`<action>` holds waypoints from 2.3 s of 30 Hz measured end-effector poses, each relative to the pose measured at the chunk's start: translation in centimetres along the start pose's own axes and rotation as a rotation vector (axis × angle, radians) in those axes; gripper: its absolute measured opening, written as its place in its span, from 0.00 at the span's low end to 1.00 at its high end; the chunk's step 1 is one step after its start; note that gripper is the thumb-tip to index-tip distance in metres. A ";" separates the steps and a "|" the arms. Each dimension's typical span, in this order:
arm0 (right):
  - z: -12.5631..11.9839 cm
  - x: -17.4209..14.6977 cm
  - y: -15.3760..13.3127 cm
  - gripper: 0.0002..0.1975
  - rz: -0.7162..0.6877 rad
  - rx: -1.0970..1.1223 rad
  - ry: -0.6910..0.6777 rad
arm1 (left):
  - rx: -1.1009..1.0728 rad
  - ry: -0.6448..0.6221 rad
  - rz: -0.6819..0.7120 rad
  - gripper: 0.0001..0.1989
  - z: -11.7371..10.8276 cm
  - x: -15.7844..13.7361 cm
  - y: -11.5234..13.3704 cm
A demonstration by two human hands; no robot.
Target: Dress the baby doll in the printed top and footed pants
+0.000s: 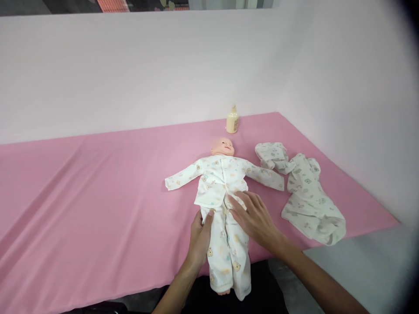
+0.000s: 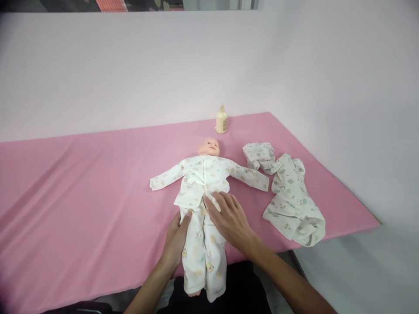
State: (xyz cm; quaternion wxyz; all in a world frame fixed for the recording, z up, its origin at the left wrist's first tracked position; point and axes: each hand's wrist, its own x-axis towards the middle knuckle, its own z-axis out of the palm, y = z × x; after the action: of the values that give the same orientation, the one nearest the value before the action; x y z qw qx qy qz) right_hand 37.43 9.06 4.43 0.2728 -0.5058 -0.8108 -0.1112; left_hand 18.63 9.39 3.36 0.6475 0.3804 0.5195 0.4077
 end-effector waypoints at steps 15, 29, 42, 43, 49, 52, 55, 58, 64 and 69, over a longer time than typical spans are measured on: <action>1.2 0.1 1.1 0.16 -0.242 0.333 0.017 | -0.040 0.075 0.039 0.23 0.8 0.1 -1.1; 1.1 3.3 3.5 0.11 0.401 0.354 0.241 | 1.018 0.225 0.585 0.11 -3.7 1.7 0.6; 3.3 16.0 6.1 0.11 0.505 -0.185 -0.407 | 1.454 -0.528 1.239 0.11 -3.1 3.0 6.8; 3.0 16.3 5.9 0.11 0.467 -0.205 -0.438 | 1.389 -0.560 1.191 0.13 -2.7 3.6 7.6; 2.2 18.4 3.7 0.11 0.216 -0.363 -0.613 | 1.381 -0.254 0.791 0.14 0.3 9.7 11.0; 2.5 18.9 3.0 0.09 0.137 -0.416 -0.672 | 1.452 -0.168 0.733 0.14 1.5 11.5 10.9; 2.5 19.5 3.2 0.09 0.123 -0.442 -0.753 | 1.481 -0.184 0.743 0.16 1.8 11.6 10.1; 1.9 20.4 4.3 0.11 0.144 -0.413 -0.793 | 1.503 -0.195 0.747 0.17 1.7 11.3 9.8; 1.6 21.4 6.8 0.14 0.206 -0.338 -0.829 | 1.532 -0.208 0.716 0.17 1.7 11.1 10.1; 1.5 20.6 8.3 0.07 0.309 -0.199 -0.780 | 1.509 -0.209 0.681 0.18 2.0 11.1 10.4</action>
State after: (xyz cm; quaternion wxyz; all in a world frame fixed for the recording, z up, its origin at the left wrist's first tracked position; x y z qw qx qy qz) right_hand 37.25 29.22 13.83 -0.0906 -0.6491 -0.7534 0.0529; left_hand 20.60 23.43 9.24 0.1047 0.8842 0.4470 0.0863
